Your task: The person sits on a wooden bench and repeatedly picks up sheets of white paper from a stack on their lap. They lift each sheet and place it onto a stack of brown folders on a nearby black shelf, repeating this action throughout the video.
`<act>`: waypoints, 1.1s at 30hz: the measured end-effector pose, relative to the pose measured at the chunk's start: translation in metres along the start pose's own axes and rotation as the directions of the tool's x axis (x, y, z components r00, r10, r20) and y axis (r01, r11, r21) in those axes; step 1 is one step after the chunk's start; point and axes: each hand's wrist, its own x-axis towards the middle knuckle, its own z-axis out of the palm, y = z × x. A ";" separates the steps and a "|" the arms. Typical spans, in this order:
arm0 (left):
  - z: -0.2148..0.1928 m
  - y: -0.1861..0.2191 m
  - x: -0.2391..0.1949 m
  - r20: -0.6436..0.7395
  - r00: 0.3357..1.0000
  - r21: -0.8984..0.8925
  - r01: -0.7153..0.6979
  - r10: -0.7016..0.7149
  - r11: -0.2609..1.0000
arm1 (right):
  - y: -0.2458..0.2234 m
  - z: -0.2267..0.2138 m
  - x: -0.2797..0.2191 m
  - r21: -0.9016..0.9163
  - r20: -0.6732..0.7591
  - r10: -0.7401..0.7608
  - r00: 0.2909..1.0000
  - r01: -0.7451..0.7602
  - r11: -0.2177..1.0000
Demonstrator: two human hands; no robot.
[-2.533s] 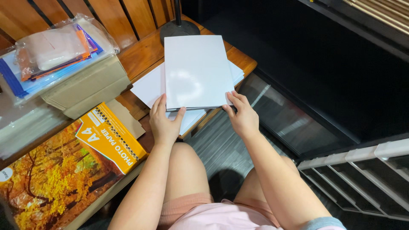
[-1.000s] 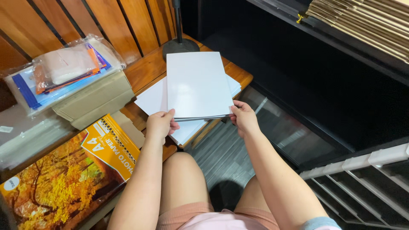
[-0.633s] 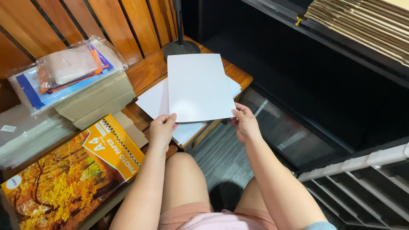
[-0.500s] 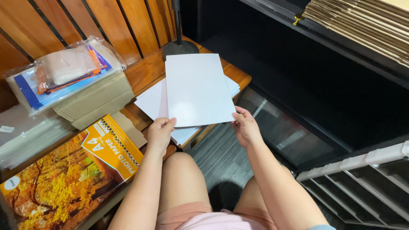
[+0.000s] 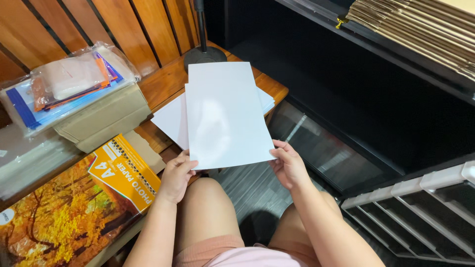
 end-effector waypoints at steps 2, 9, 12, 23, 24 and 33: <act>-0.005 -0.010 0.007 -0.035 0.998 -0.059 0.058 -0.060 0.997 | 0.001 -0.005 0.007 -0.004 -0.008 0.012 1.000 -0.012 1.000; 0.020 0.025 0.016 -0.198 0.970 0.001 0.144 -0.141 0.990 | -0.012 0.014 0.022 -0.287 -0.048 0.070 0.996 -0.081 0.954; 0.040 0.043 0.005 -0.177 0.980 0.095 0.111 -0.093 0.989 | -0.010 0.005 0.035 -0.331 -0.029 0.065 0.997 -0.071 0.941; 0.012 0.008 0.026 -0.061 0.998 0.075 -0.032 0.036 0.997 | -0.026 0.011 0.022 -0.379 0.077 0.076 0.994 -0.042 0.925; 0.008 0.004 0.029 -0.052 0.998 0.050 -0.036 0.039 0.998 | -0.026 0.010 0.023 -0.366 0.078 0.072 0.994 -0.038 0.930; 0.047 0.072 -0.004 -0.038 0.993 0.080 -0.107 0.110 0.991 | -0.053 0.019 0.010 -0.293 0.105 0.022 0.994 0.010 0.956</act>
